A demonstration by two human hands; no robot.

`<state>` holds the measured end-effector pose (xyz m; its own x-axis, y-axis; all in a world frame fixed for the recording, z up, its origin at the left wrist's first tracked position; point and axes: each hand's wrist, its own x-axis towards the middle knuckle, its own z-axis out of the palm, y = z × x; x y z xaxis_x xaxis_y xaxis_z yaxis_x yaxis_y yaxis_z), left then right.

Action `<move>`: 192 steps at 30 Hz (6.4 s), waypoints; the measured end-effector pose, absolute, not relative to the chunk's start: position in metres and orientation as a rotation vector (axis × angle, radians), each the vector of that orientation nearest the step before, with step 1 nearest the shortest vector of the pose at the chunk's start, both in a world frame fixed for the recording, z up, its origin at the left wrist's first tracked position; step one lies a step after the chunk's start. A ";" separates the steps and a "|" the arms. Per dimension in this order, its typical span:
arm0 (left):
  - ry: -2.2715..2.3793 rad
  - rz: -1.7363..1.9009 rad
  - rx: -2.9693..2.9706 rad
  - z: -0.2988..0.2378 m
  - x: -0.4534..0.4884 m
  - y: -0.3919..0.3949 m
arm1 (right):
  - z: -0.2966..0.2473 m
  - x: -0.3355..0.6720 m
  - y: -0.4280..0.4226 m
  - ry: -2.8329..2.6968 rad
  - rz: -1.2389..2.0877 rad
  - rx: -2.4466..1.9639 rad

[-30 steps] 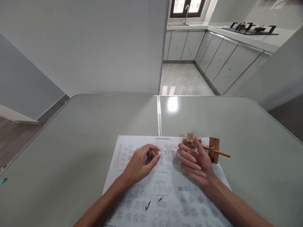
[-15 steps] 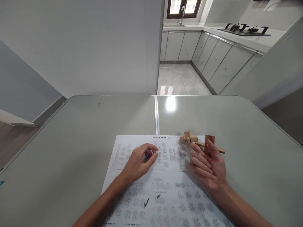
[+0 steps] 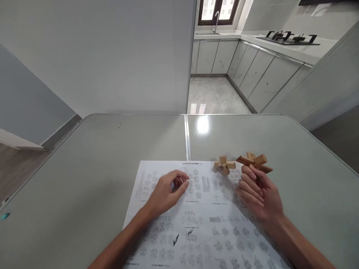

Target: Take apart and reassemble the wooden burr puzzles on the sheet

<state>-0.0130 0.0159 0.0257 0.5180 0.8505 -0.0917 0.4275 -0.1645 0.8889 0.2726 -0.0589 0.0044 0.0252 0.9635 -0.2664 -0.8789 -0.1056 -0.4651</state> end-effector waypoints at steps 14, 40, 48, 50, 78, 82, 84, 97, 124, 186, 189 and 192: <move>0.818 0.701 1.587 0.015 -0.022 0.017 | 0.022 0.208 -0.046 -1.272 1.860 -1.022; 0.504 0.749 1.259 0.004 -0.017 0.018 | -0.008 0.183 -0.055 -1.678 1.217 -1.140; 0.517 0.755 1.335 0.005 -0.018 0.017 | -0.008 0.180 -0.057 -1.714 0.962 -1.206; 0.540 0.757 1.341 0.005 -0.018 0.017 | -0.007 0.180 -0.057 -1.708 0.958 -1.226; 0.755 0.839 1.586 0.016 -0.016 0.011 | -0.004 0.183 -0.054 -1.344 1.143 -1.214; 0.747 0.833 1.734 0.016 -0.015 0.010 | -0.004 0.187 -0.055 -1.265 1.156 -1.207; 0.722 0.834 1.790 0.015 -0.014 0.010 | -0.005 0.188 -0.055 -1.249 1.182 -1.204; 0.741 0.848 1.886 0.019 -0.014 0.013 | -0.007 0.192 -0.052 -1.112 1.346 -1.185; 0.727 0.855 1.923 0.017 -0.015 0.014 | -0.012 0.194 -0.050 -1.028 1.382 -1.175; 0.757 0.701 2.116 0.023 -0.037 0.028 | -0.004 0.193 -0.052 -1.114 1.388 -1.150; 0.719 0.685 2.072 0.018 -0.031 0.023 | -0.004 0.193 -0.052 -1.161 1.399 -1.137; 0.696 0.713 2.059 0.016 -0.028 0.022 | -0.003 0.193 -0.052 -1.188 1.399 -1.124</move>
<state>-0.0284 0.0218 0.0159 0.6858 0.6887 0.2354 0.2190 -0.5037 0.8356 0.1933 -0.0515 -0.0029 -0.1261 0.9899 -0.0647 -0.0968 -0.0772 -0.9923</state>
